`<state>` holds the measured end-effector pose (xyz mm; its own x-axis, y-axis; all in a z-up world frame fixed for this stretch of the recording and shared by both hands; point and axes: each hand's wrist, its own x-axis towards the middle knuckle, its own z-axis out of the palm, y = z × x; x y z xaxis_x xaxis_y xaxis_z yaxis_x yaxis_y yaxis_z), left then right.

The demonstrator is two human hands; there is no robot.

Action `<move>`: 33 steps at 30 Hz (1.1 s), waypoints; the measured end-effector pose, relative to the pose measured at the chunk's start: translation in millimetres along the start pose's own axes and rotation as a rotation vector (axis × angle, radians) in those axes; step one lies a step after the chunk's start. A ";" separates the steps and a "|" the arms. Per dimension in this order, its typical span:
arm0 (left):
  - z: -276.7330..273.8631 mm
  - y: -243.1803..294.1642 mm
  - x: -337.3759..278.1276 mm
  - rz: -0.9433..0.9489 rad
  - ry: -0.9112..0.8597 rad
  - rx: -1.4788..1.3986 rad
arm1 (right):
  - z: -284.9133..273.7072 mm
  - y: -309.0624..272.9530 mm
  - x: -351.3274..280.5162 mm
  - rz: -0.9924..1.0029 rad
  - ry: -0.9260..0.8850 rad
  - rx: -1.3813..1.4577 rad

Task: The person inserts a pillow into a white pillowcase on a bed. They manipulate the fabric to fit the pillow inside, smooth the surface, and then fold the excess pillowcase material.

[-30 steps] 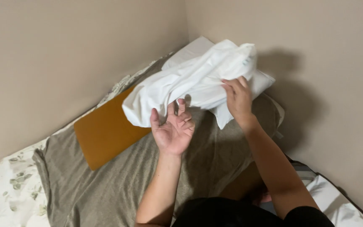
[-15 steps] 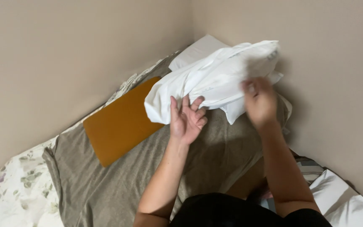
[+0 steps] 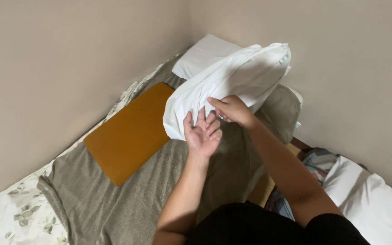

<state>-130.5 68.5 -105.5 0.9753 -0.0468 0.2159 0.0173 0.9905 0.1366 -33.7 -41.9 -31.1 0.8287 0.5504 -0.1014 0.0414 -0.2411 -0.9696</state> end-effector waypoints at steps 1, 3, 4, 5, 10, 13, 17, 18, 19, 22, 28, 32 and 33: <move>4.1 0.9 0.3 -0.010 -0.035 -0.045 | 2.6 16.6 10.6 0.008 0.035 -0.064; 8.2 0.5 0.4 -0.032 -0.078 -0.095 | 4.2 45.8 30.6 0.015 0.085 -0.132; 8.2 -1.2 0.4 -0.059 -0.078 -0.106 | 2.7 58.4 40.1 0.048 0.125 -0.129; 7.7 -3.3 -1.2 -0.078 -0.072 -0.118 | 2.1 71.8 49.7 0.083 0.157 -0.128; 9.1 -10.1 1.6 -0.050 -0.051 -0.010 | 0.9 79.3 58.4 -0.008 0.246 -0.012; 12.2 -12.0 8.5 -0.008 -0.038 0.080 | 8.2 46.4 39.7 -0.006 0.284 -0.052; 10.3 -11.5 10.1 0.022 0.014 0.228 | 0.0 58.2 36.3 0.104 0.202 -0.162; 6.4 -11.4 11.1 0.023 0.016 0.227 | 0.0 50.7 28.1 0.106 0.200 -0.163; 1.9 -11.2 10.9 0.018 0.033 0.302 | 1.0 43.9 19.5 0.105 0.173 -0.163; -10.6 -14.0 11.8 0.011 0.074 0.454 | 0.2 37.4 12.8 0.073 0.140 -0.143; 35.2 -6.1 -5.0 -0.009 0.327 1.350 | 5.8 73.3 34.4 -0.038 0.306 0.022; 66.4 0.6 -9.5 -0.189 0.427 2.158 | 13.5 57.1 14.6 -0.047 0.462 0.207; 77.6 2.8 -12.2 -0.190 0.425 2.161 | 11.9 69.2 13.9 -0.047 0.464 0.210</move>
<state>-159.4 61.8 -32.8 0.9738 0.2227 -0.0468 0.1837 -0.6483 0.7389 -25.9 -41.4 -102.3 0.9912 0.1321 0.0063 0.0107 -0.0326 -0.9994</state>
